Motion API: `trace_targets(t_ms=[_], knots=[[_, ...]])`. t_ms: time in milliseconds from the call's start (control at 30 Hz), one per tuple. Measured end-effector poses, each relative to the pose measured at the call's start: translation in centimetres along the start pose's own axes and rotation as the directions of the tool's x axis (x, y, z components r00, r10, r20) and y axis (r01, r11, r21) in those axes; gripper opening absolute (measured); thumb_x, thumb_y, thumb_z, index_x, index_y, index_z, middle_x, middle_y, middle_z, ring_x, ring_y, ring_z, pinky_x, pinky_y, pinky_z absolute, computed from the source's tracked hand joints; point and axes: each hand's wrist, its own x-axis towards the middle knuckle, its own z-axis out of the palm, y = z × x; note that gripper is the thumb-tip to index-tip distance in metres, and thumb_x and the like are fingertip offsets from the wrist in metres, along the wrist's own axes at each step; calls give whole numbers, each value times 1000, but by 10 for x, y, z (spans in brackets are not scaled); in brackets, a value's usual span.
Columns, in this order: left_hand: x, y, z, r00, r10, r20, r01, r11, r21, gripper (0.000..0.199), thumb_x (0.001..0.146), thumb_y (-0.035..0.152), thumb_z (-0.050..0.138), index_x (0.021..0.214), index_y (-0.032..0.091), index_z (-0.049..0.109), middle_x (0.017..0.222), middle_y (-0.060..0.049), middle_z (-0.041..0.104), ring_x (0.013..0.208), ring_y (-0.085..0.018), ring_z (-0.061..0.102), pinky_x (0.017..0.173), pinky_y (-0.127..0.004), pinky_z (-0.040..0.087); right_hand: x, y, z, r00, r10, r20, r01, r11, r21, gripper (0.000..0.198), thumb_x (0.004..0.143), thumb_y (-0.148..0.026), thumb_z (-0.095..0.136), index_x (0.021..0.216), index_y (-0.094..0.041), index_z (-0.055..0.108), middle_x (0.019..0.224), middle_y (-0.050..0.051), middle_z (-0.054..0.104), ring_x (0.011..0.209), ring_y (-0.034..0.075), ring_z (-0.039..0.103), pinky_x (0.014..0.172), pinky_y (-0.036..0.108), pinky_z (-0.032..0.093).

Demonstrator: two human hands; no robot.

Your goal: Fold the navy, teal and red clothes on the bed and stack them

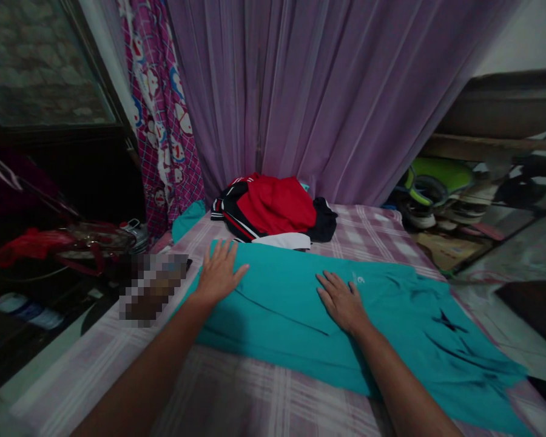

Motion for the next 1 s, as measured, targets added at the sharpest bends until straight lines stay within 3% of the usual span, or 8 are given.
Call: trace_targets(t_ms=[133, 233, 333, 467, 567, 733, 867, 1000], knots=[[3, -27, 23, 982, -51, 181, 48, 999, 19, 72, 94, 59, 36, 152, 17, 34, 161, -14, 28, 148, -34, 26, 117, -57, 24, 3, -7, -10, 999, 28, 40, -28, 1000, -12, 48, 100, -39, 33, 143, -27, 50, 153, 9, 44, 141, 29, 38, 111, 62, 28], [3, -26, 32, 977, -63, 203, 61, 998, 18, 74, 94, 60, 34, 153, 17, 31, 162, -13, 24, 148, -34, 24, 117, -56, 23, 2, -22, -20, 995, 45, -89, -46, 999, -9, 51, 100, -42, 31, 146, -26, 47, 154, 11, 41, 142, 30, 36, 111, 64, 26], [3, -24, 30, 975, -69, 212, 70, 998, 2, 73, 93, 61, 34, 154, 20, 31, 163, -12, 24, 149, -33, 23, 117, -55, 23, -6, -40, -23, 980, -42, -195, 41, 999, -10, 54, 101, -45, 29, 151, -28, 39, 159, 10, 33, 145, 30, 30, 113, 63, 22], [4, -25, 29, 970, -78, 230, 90, 995, -43, 75, 92, 61, 38, 154, 20, 31, 163, -12, 22, 149, -33, 23, 117, -57, 22, -21, -46, -13, 991, -136, -15, 136, 990, -47, 53, 100, -49, 33, 148, -28, 44, 157, 10, 37, 144, 31, 33, 112, 63, 23], [9, -33, 34, 971, -75, 226, 107, 985, -136, 74, 90, 59, 42, 152, 19, 33, 162, -11, 24, 148, -33, 24, 117, -58, 22, -27, -37, -6, 993, -120, 18, 120, 991, -53, 53, 100, -49, 33, 148, -28, 44, 156, 9, 38, 144, 29, 33, 114, 59, 25], [19, -75, 28, 979, -146, 143, 189, 915, -357, 56, 95, 37, 29, 144, 17, 47, 149, -7, 51, 135, -19, 48, 112, -36, 37, -29, -29, -1, 994, -100, -51, 98, 994, -41, 51, 100, -47, 35, 146, -29, 47, 154, 9, 42, 143, 29, 35, 113, 58, 27], [27, -107, 11, 952, -248, 178, 292, 911, -291, 46, 90, 30, 37, 125, 20, 64, 129, -6, 67, 120, -21, 60, 102, -33, 45, -30, -30, 3, 985, -116, -125, 111, 993, -41, 50, 100, -46, 36, 143, -27, 51, 152, 10, 45, 140, 29, 40, 112, 58, 28], [40, -114, 6, 924, -261, 281, 327, 919, -220, 34, 82, 41, 52, 97, 20, 74, 107, -9, 76, 101, -25, 68, 86, -29, 49, -31, -29, 8, 976, -124, -178, 120, 992, -38, 48, 99, -45, 39, 140, -27, 54, 149, 10, 49, 138, 29, 42, 111, 56, 31]])
